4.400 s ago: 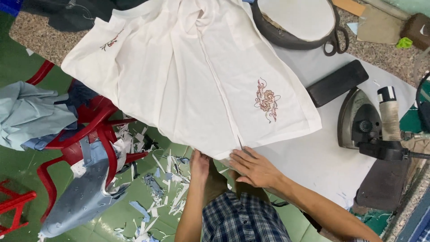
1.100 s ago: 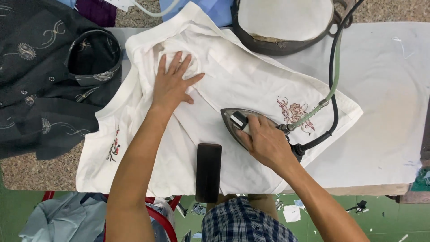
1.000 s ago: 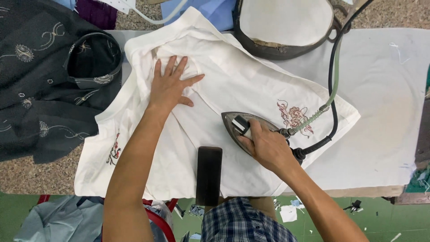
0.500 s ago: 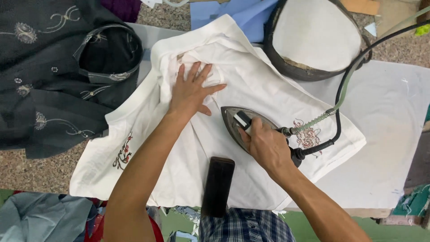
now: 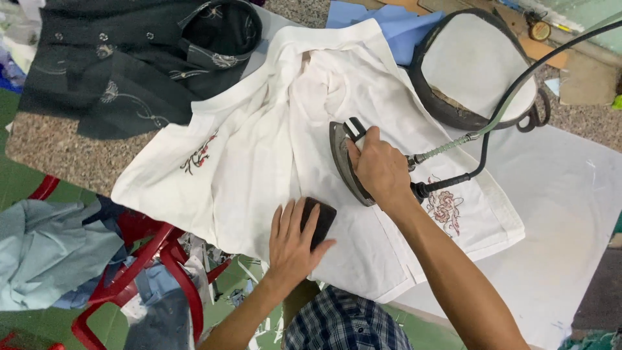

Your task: The person irons a white shirt with red embroidery on an ironing board. They use a steam iron and a black pressing cloth, smoothing the shirt's body, sleeves, and collar while frequently repositioning the garment.

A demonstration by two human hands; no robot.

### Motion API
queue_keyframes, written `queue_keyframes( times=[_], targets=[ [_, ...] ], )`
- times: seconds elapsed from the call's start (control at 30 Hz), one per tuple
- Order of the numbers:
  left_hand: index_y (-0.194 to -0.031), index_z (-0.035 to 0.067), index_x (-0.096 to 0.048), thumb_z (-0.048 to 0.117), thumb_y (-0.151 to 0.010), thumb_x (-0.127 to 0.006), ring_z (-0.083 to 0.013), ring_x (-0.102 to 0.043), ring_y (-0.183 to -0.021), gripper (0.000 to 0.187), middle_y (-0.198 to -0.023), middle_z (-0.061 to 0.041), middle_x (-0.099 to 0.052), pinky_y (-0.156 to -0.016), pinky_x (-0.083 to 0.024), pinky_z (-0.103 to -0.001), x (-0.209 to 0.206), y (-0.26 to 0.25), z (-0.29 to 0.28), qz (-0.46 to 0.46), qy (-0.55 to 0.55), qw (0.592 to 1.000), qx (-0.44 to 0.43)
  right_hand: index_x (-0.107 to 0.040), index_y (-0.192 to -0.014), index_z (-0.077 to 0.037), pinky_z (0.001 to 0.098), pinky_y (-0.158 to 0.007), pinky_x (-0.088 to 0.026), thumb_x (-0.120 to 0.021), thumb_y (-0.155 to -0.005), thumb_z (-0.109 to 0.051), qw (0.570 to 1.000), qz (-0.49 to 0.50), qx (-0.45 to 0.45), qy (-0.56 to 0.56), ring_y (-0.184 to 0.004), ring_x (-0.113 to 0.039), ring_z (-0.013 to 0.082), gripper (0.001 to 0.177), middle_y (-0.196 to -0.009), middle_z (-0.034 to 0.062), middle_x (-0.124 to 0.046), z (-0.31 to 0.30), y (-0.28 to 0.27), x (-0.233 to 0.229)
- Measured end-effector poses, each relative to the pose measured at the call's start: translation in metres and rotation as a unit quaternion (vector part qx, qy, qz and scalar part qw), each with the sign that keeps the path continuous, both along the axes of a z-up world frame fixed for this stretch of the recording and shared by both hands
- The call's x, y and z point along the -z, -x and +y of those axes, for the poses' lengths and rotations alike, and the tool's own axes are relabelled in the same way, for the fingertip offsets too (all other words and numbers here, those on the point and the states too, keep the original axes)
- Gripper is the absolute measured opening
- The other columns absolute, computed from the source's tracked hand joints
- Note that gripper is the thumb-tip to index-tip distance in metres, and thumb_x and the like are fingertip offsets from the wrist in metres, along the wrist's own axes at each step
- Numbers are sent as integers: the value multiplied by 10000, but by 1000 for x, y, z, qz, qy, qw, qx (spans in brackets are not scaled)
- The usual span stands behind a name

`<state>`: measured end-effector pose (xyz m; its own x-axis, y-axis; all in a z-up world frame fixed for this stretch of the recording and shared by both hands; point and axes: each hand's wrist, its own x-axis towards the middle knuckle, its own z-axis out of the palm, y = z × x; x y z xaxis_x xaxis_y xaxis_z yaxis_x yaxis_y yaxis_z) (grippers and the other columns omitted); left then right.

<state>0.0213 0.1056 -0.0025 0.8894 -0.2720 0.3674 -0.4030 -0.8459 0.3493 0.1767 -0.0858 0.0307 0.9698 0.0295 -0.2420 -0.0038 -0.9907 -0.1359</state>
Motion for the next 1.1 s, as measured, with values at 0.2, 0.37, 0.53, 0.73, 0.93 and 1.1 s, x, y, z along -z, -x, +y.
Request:
queue_keyframes(
  times=[0.2,0.37,0.53,0.73,0.93,1.1],
  targets=[
    [-1553,168,-430,653,-868,-644,-367,-432,-1305,866,-1468,-255,-410,-1058,-395,-526,47,77,-25,89,-110,979,-144,-524,-982,-38,526,-593,-608,-556,-1039,-475,996,-44,-32,-67,-698,-741,429,442,-706,262,-680,-6,2,5],
    [-1464,103,-553,314,-925,-718,-342,-486,-1145,602,-1322,-237,-491,-966,-453,-458,28,68,-32,100,-17,980,-171,-532,-950,-54,474,-562,-614,-534,-1050,-407,994,-84,-52,-44,-654,-745,388,366,-666,229,-675,-12,18,14],
    [-1516,120,-504,189,-939,-708,-370,-529,-1208,616,-1331,-248,-516,-1003,-466,-494,-4,53,-10,151,258,932,-204,-535,-963,-31,510,-557,-604,-500,-1058,-380,997,-39,-46,-48,-650,-742,405,364,-672,245,-677,-18,31,5],
    [-1516,120,-462,399,-983,-502,-386,-595,-1208,602,-1457,-296,-514,-985,-510,-560,1,32,2,219,803,526,-176,-511,-976,-49,522,-578,-606,-479,-1056,-427,999,-25,-27,-21,-670,-746,420,388,-682,237,-677,-4,7,4],
    [-1457,28,-455,625,-980,-291,-467,-635,-1131,782,-1408,-340,-532,-936,-535,-592,38,31,-10,288,889,357,-21,-519,-963,-40,526,-585,-603,-515,-1049,-422,998,-28,-25,-43,-684,-743,436,391,-687,254,-679,0,3,-7],
    [-1436,17,-456,674,-960,-231,-475,-661,-1080,842,-1343,-342,-578,-961,-519,-572,56,28,-1,327,873,361,-8,-516,-945,-45,513,-561,-606,-518,-1059,-401,998,-31,-15,-52,-664,-741,425,374,-678,270,-676,0,4,-10]
  ],
)
